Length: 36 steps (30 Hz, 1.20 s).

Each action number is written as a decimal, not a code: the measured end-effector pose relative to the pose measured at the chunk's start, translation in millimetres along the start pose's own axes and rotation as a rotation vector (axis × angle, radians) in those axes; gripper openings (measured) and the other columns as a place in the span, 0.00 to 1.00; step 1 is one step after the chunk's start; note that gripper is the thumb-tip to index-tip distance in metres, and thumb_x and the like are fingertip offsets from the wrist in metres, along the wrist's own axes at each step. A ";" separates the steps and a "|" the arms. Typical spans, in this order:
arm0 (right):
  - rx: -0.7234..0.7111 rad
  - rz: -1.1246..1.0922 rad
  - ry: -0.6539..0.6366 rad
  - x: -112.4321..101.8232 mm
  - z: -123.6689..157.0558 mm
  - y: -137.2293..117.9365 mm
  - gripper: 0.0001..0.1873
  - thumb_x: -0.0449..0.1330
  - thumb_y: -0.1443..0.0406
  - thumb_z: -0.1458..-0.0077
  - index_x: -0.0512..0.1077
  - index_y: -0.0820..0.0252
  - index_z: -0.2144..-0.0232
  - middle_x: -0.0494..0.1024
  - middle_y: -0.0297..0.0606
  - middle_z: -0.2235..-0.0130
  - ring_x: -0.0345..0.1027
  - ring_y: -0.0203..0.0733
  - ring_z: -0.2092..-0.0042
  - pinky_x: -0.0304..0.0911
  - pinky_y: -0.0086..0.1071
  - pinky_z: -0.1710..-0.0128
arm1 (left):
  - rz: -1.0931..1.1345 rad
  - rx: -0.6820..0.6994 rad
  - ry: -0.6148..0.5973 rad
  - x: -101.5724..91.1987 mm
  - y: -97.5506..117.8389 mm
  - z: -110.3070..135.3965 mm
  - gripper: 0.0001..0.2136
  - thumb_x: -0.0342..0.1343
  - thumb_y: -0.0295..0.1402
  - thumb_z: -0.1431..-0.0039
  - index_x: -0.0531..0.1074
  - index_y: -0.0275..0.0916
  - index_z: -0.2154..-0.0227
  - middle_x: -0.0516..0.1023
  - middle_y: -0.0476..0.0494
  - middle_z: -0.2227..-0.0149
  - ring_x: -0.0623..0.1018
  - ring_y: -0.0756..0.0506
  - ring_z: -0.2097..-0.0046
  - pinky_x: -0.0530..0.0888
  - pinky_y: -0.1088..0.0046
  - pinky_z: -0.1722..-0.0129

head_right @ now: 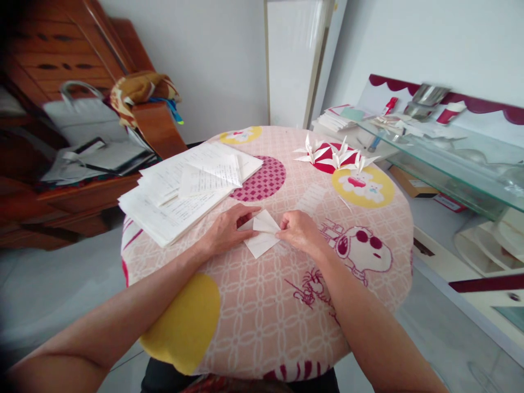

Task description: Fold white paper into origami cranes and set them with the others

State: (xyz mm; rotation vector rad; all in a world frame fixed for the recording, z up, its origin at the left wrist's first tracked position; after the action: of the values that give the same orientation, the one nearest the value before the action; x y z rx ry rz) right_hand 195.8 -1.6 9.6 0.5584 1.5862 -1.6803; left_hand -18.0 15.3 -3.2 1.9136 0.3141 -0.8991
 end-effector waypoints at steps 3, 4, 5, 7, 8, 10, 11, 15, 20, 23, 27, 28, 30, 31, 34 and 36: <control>0.011 -0.073 -0.033 -0.4 0.8 1.5 0.07 0.66 0.66 0.56 0.70 0.60 0.77 0.69 0.28 0.83 0.60 0.32 0.80 0.50 0.26 0.78 | 0.133 0.003 0.039 6.0 2.2 -0.2 0.26 0.63 0.29 0.50 0.71 0.36 0.45 0.76 0.40 0.54 0.75 0.47 0.59 0.74 0.72 0.61; 0.014 -0.125 -0.050 -0.9 1.1 2.2 0.08 0.66 0.65 0.55 0.70 0.60 0.77 0.68 0.28 0.83 0.59 0.31 0.81 0.50 0.26 0.80 | 0.195 -0.002 0.040 7.5 2.3 -1.1 0.26 0.63 0.29 0.50 0.71 0.36 0.45 0.76 0.40 0.53 0.76 0.47 0.59 0.74 0.73 0.62; 0.019 -0.188 -0.065 -1.5 1.4 2.9 0.09 0.66 0.63 0.54 0.69 0.60 0.76 0.68 0.27 0.84 0.59 0.31 0.82 0.50 0.25 0.81 | 0.264 -0.010 0.026 8.7 2.2 -2.6 0.26 0.62 0.29 0.49 0.71 0.36 0.45 0.76 0.39 0.53 0.76 0.48 0.60 0.73 0.74 0.63; 0.035 -0.314 -0.080 -3.4 1.7 4.7 0.11 0.66 0.60 0.53 0.69 0.61 0.74 0.68 0.27 0.84 0.58 0.30 0.83 0.50 0.24 0.82 | 0.412 -0.030 -0.047 9.6 2.5 -7.7 0.25 0.62 0.31 0.48 0.71 0.36 0.45 0.77 0.39 0.55 0.76 0.49 0.64 0.73 0.76 0.68; 0.040 -0.367 -0.084 -4.4 1.6 5.7 0.12 0.66 0.59 0.53 0.70 0.61 0.72 0.68 0.27 0.84 0.58 0.30 0.83 0.50 0.24 0.83 | 0.477 -0.037 -0.099 9.2 3.2 -11.1 0.25 0.61 0.32 0.47 0.70 0.36 0.44 0.78 0.39 0.56 0.76 0.50 0.66 0.72 0.77 0.70; 0.012 -0.456 -0.119 -5.7 1.4 7.6 0.14 0.66 0.58 0.52 0.72 0.62 0.69 0.68 0.26 0.84 0.58 0.29 0.83 0.51 0.23 0.83 | 0.565 -0.035 -0.195 7.3 6.2 -19.2 0.26 0.61 0.32 0.48 0.69 0.35 0.44 0.78 0.40 0.57 0.75 0.52 0.69 0.70 0.79 0.73; -0.015 -0.487 -0.157 -5.6 1.4 8.6 0.15 0.66 0.57 0.52 0.72 0.63 0.69 0.67 0.26 0.84 0.57 0.29 0.83 0.50 0.23 0.83 | 0.586 -0.025 -0.222 6.0 8.1 -23.5 0.27 0.61 0.31 0.48 0.70 0.35 0.44 0.78 0.40 0.57 0.75 0.52 0.69 0.70 0.79 0.73; -0.057 -0.581 -0.311 -1.5 2.1 13.2 0.17 0.66 0.54 0.53 0.72 0.63 0.76 0.65 0.26 0.86 0.52 0.27 0.84 0.45 0.23 0.84 | 0.641 0.017 -0.155 5.3 15.4 -36.1 0.24 0.64 0.28 0.53 0.74 0.35 0.49 0.78 0.42 0.59 0.76 0.50 0.64 0.72 0.76 0.66; -0.061 -0.658 -0.272 4.2 2.1 11.3 0.16 0.67 0.55 0.56 0.73 0.63 0.76 0.65 0.25 0.86 0.50 0.27 0.85 0.44 0.24 0.85 | 0.866 -0.161 -0.033 17.3 17.8 -31.9 0.21 0.66 0.35 0.51 0.76 0.34 0.54 0.78 0.43 0.64 0.74 0.51 0.70 0.69 0.77 0.72; -0.056 -0.701 -0.176 5.6 1.5 6.7 0.16 0.67 0.55 0.55 0.70 0.62 0.79 0.63 0.25 0.87 0.49 0.27 0.85 0.44 0.24 0.85 | 1.042 -0.270 0.023 18.9 18.6 -25.7 0.22 0.64 0.42 0.47 0.75 0.33 0.54 0.78 0.44 0.68 0.72 0.52 0.74 0.67 0.78 0.76; -0.026 -0.738 -0.034 6.9 0.0 3.8 0.18 0.66 0.53 0.55 0.69 0.61 0.81 0.63 0.27 0.88 0.51 0.29 0.85 0.45 0.25 0.84 | 1.181 -0.250 0.033 15.1 20.0 -22.6 0.24 0.70 0.38 0.53 0.75 0.34 0.54 0.80 0.41 0.62 0.77 0.49 0.67 0.72 0.76 0.69; -0.024 -0.732 -0.010 7.4 -0.2 3.4 0.19 0.66 0.53 0.54 0.69 0.61 0.82 0.64 0.27 0.88 0.51 0.29 0.85 0.46 0.25 0.84 | 1.178 -0.237 0.031 14.7 20.0 -22.4 0.24 0.71 0.35 0.55 0.75 0.34 0.54 0.80 0.41 0.60 0.78 0.48 0.65 0.73 0.75 0.67; -0.027 -0.710 0.016 8.7 -0.1 2.3 0.20 0.66 0.53 0.54 0.68 0.60 0.84 0.64 0.29 0.88 0.52 0.29 0.85 0.47 0.26 0.84 | 1.143 -0.220 0.048 14.6 19.4 -22.2 0.24 0.71 0.33 0.56 0.75 0.34 0.54 0.81 0.40 0.59 0.79 0.46 0.64 0.73 0.74 0.65; -0.030 -0.701 0.021 9.4 0.2 1.6 0.20 0.66 0.53 0.53 0.68 0.60 0.85 0.64 0.29 0.88 0.52 0.29 0.85 0.48 0.26 0.83 | 1.121 -0.214 0.065 14.7 19.0 -22.0 0.23 0.70 0.33 0.56 0.75 0.34 0.54 0.81 0.40 0.60 0.79 0.46 0.64 0.73 0.74 0.65; -0.037 -0.692 0.014 11.9 0.9 -0.4 0.22 0.66 0.53 0.53 0.67 0.60 0.86 0.65 0.30 0.87 0.54 0.30 0.84 0.51 0.27 0.83 | 1.076 -0.198 0.111 14.8 18.1 -21.4 0.22 0.69 0.34 0.55 0.76 0.33 0.55 0.81 0.39 0.60 0.79 0.45 0.64 0.73 0.73 0.66; -0.035 -0.695 0.007 14.0 0.9 -0.6 0.21 0.66 0.52 0.54 0.68 0.60 0.86 0.66 0.31 0.87 0.55 0.31 0.84 0.51 0.27 0.83 | 1.065 -0.197 0.121 14.4 17.9 -20.8 0.22 0.68 0.33 0.55 0.75 0.33 0.54 0.81 0.39 0.60 0.79 0.45 0.64 0.73 0.73 0.66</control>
State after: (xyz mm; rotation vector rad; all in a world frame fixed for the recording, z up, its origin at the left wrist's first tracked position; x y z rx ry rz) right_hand 186.7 -5.6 -0.4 -0.0286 1.9440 -2.1290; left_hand 11.4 21.8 4.0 1.6092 -0.5080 -0.0322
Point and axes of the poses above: each hand's wrist, its own z-axis away from the middle knuckle, its own x-axis out of the palm, y = z × x, the point moved 2 cm from there along -z, towards the middle knuckle
